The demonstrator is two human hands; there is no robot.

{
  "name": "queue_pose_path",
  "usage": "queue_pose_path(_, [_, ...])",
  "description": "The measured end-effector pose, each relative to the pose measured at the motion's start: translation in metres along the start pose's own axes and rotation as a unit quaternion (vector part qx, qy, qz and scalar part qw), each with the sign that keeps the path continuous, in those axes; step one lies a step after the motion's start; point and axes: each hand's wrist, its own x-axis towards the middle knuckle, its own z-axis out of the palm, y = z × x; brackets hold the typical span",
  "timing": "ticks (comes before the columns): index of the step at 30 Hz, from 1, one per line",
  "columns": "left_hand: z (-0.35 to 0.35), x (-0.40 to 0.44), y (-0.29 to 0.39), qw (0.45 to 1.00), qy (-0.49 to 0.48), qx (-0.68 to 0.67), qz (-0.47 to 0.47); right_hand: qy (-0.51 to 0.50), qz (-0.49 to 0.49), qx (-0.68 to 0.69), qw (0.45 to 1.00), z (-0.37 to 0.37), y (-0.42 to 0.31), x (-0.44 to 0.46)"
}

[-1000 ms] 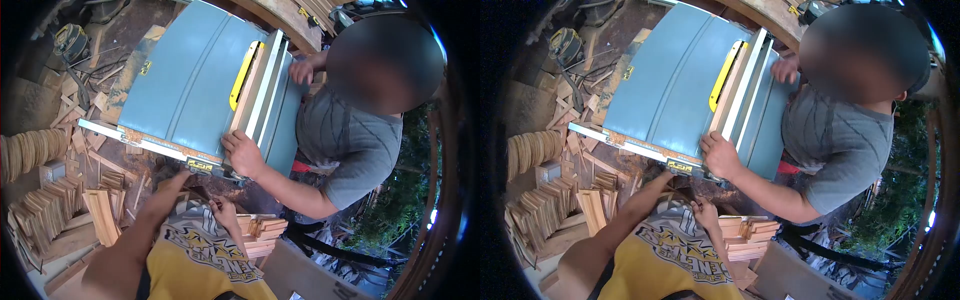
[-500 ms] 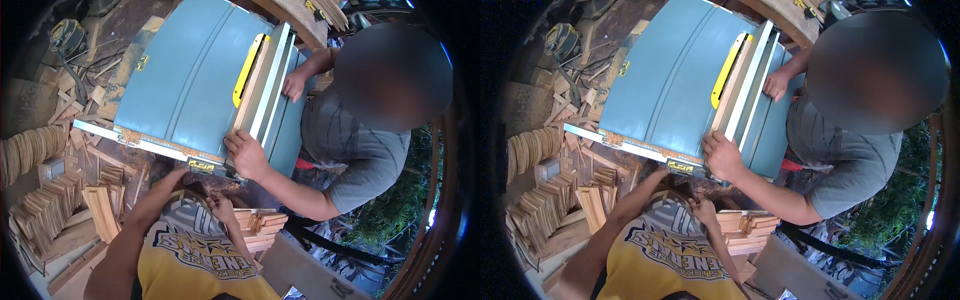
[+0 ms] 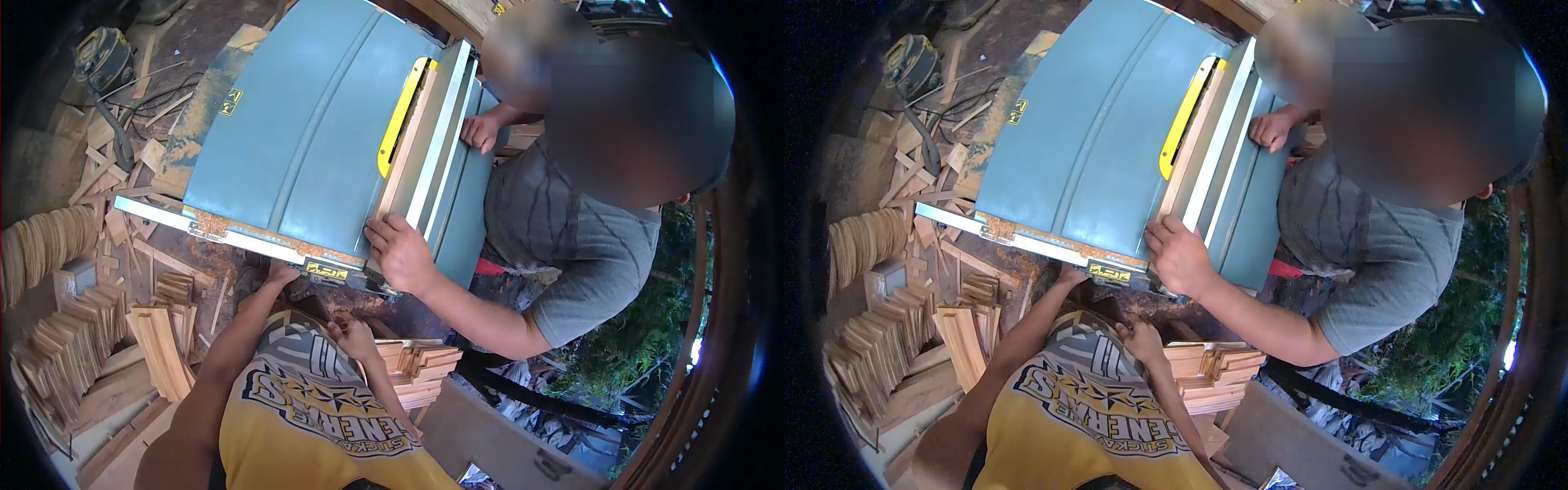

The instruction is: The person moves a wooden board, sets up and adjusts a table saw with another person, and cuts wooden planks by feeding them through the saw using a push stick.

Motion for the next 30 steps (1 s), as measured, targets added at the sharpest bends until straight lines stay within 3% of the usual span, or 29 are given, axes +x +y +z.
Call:
queue_pose_path(1, [0.008, 0.006, -0.016, 0.996, -0.024, -0.076, -0.030, 0.002, -0.004, -0.002, 1.000, 0.002, 0.001, 0.000])
queue_pose_path(3, [0.005, 0.004, -0.016, 0.998, -0.037, -0.048, -0.031, -0.001, -0.001, -0.006, 1.000, 0.003, 0.000, 0.000])
queue_pose_path(5, [-0.030, -0.015, 0.045, 0.987, -0.015, 0.159, 0.027, -0.012, 0.011, -0.010, 1.000, 0.002, -0.003, 0.001])
queue_pose_path(6, [-0.053, -0.023, 0.077, 0.989, -0.099, 0.086, -0.069, -0.019, 0.017, -0.017, 1.000, 0.002, -0.003, 0.001])
queue_pose_path(8, [-0.102, -0.033, 0.136, 0.932, -0.254, -0.058, -0.252, -0.028, 0.024, -0.025, 0.999, 0.005, -0.004, 0.006])
queue_pose_path(9, [-0.113, -0.044, 0.151, 0.948, -0.243, -0.068, -0.193, -0.019, 0.020, -0.026, 0.999, 0.008, -0.002, 0.008])
queue_pose_path(11, [-0.112, -0.051, 0.108, 0.943, -0.277, -0.045, -0.178, 0.005, 0.011, -0.018, 1.000, 0.014, 0.005, 0.010])
queue_pose_path(12, [-0.121, -0.056, 0.101, 0.946, -0.273, 0.009, -0.172, -0.039, 0.016, -0.092, 0.995, 0.006, -0.004, 0.012])
queue_pose_path(13, [-0.131, -0.063, 0.094, 0.947, -0.268, 0.066, -0.166, -0.022, 0.003, -0.081, 0.996, 0.005, -0.002, 0.014])
queue_pose_path(15, [-0.143, -0.075, 0.070, 0.967, -0.190, 0.121, -0.119, 0.017, -0.019, -0.057, 0.998, 0.010, 0.007, 0.016])
queue_pose_path(17, [-0.119, -0.062, -0.015, 0.989, -0.102, 0.025, -0.100, 0.045, 0.001, -0.009, 0.999, -0.003, -0.011, 0.014])
queue_pose_path(19, [-0.125, -0.050, 0.063, 0.971, -0.176, 0.146, -0.071, 0.072, 0.014, 0.040, 0.997, -0.015, -0.015, 0.014])
queue_pose_path(22, [-0.097, -0.024, 0.111, 0.957, -0.221, 0.132, -0.132, 0.089, 0.008, 0.084, 0.992, -0.022, -0.008, 0.009])
queue_pose_path(27, [-0.066, -0.032, 0.125, 0.954, -0.230, 0.108, -0.161, 0.135, 0.028, 0.125, 0.982, -0.007, 0.032, -0.014])
queue_pose_path(30, [-0.058, -0.029, 0.124, 0.955, -0.225, 0.097, -0.167, 0.082, 0.067, 0.104, 0.989, 0.006, 0.055, -0.024])
